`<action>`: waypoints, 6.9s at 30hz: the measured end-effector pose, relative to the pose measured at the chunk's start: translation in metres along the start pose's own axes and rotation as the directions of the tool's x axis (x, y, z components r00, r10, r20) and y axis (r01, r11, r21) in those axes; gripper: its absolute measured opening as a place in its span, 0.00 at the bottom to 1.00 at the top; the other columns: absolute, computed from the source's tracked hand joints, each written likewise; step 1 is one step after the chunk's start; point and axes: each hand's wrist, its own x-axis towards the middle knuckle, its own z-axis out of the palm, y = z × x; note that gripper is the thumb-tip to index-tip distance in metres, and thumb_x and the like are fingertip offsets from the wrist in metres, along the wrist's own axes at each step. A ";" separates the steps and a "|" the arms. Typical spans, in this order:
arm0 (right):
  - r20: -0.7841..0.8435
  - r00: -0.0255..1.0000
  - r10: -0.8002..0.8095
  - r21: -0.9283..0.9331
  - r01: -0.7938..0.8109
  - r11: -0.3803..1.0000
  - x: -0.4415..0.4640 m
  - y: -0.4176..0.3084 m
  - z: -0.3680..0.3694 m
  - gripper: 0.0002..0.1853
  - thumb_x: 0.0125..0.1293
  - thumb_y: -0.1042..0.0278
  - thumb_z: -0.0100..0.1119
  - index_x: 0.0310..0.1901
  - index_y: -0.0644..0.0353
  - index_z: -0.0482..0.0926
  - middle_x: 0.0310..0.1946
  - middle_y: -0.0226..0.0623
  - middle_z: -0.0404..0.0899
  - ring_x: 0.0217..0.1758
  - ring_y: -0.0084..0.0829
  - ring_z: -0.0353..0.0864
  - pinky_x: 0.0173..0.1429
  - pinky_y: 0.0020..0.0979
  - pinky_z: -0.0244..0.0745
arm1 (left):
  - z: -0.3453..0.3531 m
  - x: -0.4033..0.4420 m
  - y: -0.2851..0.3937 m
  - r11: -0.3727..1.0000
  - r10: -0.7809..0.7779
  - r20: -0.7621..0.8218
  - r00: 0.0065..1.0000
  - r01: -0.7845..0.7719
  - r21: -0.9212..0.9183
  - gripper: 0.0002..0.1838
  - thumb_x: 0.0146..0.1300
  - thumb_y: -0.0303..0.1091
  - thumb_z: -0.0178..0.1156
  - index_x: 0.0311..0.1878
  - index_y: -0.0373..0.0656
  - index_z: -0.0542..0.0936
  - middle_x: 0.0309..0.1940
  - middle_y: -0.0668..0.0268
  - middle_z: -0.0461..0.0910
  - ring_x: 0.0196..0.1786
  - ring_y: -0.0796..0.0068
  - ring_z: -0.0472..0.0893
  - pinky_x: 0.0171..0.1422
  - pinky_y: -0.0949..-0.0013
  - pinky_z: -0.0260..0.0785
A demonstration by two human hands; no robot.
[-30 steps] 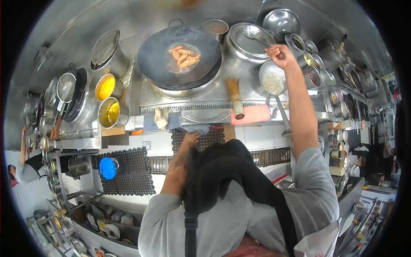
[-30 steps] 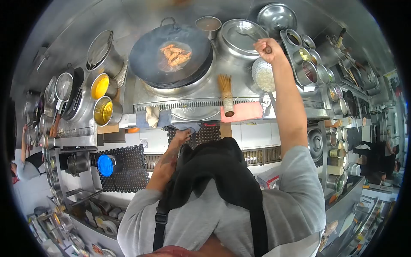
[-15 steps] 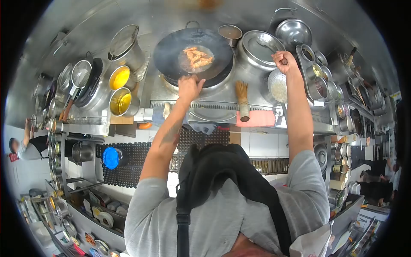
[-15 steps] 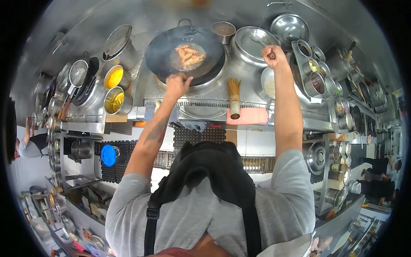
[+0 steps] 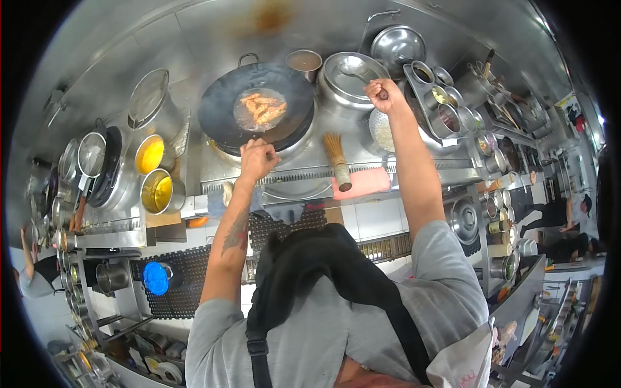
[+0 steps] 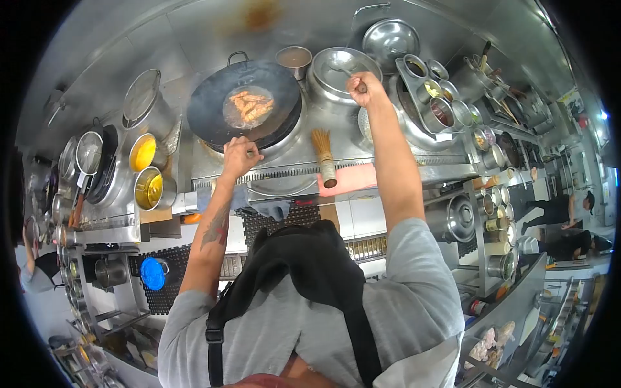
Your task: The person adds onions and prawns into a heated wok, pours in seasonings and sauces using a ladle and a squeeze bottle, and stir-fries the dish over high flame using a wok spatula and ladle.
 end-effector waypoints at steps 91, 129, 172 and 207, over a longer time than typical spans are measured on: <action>-0.100 0.995 0.006 0.065 0.001 0.998 -0.007 -0.001 0.005 0.05 0.63 0.84 0.41 0.30 0.74 0.59 0.24 0.39 0.64 0.14 0.19 0.64 0.17 0.16 0.70 | -0.017 0.003 0.004 0.999 -0.041 0.195 0.980 0.037 0.025 0.20 0.43 0.60 0.70 0.32 0.55 0.87 0.51 0.59 0.76 0.58 0.58 0.70 0.64 0.54 0.56; -0.074 0.997 0.007 0.035 -0.005 0.999 0.001 -0.004 -0.001 0.23 0.64 0.83 0.44 0.56 0.87 0.48 0.23 0.35 0.63 0.15 0.20 0.66 0.18 0.18 0.69 | -0.021 0.002 0.008 0.999 -0.042 0.196 0.980 0.041 0.010 0.21 0.43 0.60 0.70 0.32 0.54 0.87 0.50 0.58 0.76 0.58 0.58 0.70 0.65 0.54 0.56; 0.134 0.983 0.124 0.032 -0.130 0.991 -0.084 0.051 0.110 0.22 0.70 0.78 0.41 0.59 0.83 0.50 0.24 0.35 0.65 0.16 0.19 0.63 0.14 0.17 0.65 | -0.038 -0.017 0.003 0.942 0.036 -0.297 0.954 -0.132 -0.310 0.12 0.54 0.33 0.62 0.42 0.45 0.84 0.53 0.58 0.78 0.58 0.54 0.74 0.66 0.54 0.62; -0.005 0.992 0.126 0.063 -0.125 0.990 -0.010 -0.044 -0.032 0.08 0.63 0.81 0.45 0.27 0.65 0.61 0.21 0.33 0.65 0.18 0.19 0.66 0.18 0.16 0.68 | 0.015 0.021 -0.012 0.982 -0.185 -0.180 0.966 0.186 -0.007 0.19 0.51 0.47 0.70 0.23 0.41 0.77 0.20 0.59 0.80 0.27 0.53 0.78 0.35 0.54 0.69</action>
